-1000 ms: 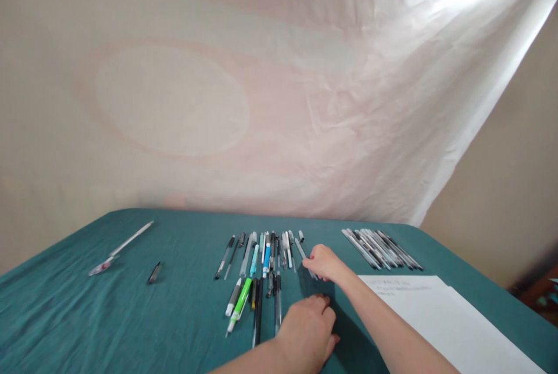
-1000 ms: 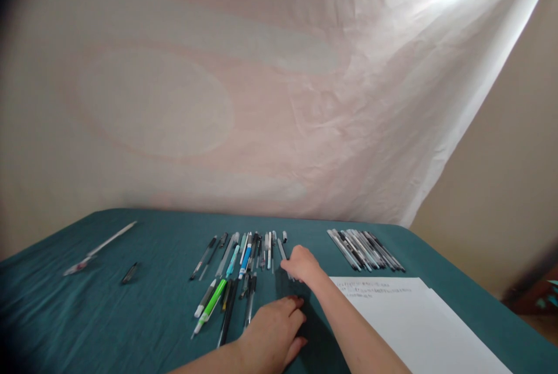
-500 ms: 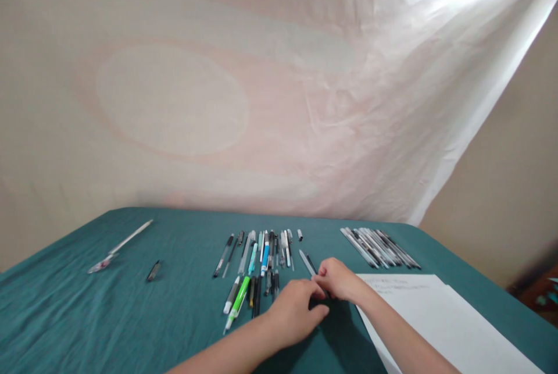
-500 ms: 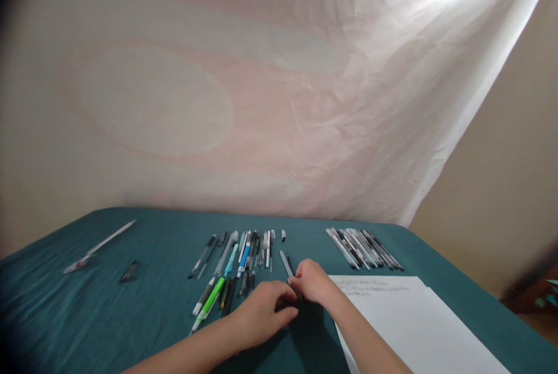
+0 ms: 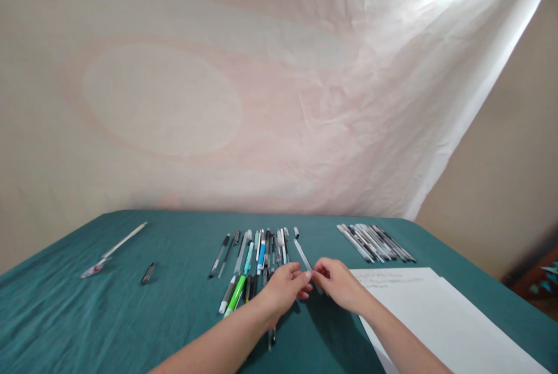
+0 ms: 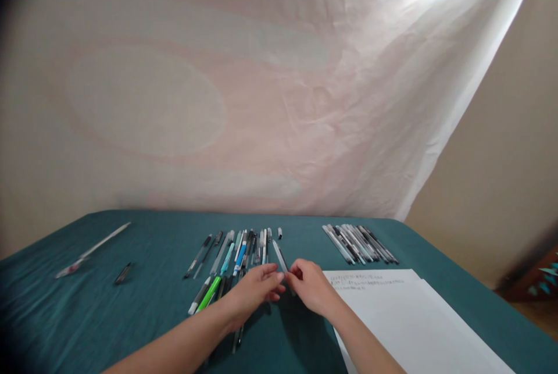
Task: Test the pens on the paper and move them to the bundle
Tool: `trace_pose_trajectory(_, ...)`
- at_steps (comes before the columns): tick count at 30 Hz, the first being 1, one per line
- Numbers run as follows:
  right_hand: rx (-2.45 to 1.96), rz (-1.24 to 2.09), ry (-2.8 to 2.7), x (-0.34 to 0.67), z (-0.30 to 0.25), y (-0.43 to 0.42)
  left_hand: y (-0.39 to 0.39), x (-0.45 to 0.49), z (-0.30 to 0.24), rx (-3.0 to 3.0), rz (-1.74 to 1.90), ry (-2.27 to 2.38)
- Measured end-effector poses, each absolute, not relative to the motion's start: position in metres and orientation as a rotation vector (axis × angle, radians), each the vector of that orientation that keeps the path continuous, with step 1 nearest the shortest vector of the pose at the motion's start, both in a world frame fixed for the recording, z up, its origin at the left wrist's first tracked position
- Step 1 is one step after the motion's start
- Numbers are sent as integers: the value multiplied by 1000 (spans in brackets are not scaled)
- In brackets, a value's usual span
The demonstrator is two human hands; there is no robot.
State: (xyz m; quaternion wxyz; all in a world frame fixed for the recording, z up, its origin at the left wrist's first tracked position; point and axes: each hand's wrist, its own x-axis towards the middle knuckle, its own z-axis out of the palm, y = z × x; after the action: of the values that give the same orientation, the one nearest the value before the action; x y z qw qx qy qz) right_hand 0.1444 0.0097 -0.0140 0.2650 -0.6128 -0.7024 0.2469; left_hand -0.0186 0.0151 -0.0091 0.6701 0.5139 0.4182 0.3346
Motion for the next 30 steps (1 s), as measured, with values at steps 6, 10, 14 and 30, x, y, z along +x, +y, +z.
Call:
trace_pose_trajectory(6, -1463, 729, -1854, 129, 0, -1, 22, -22, -10, 1179, 855, 914)
trace_pose_trajectory(10, -1443, 801, -1822, 131, 12, -4, 28, -21, -10, 1023, 1022, 868)
trace_pose_trajectory(14, -1421, 779, -1859, 148, 36, -7, 40, -23, -4, 705, 1247, 825)
trace_pose_trajectory(30, -1487, 547, -2155, 171, 61, -15, 49, -30, 3, 479, 1368, 747)
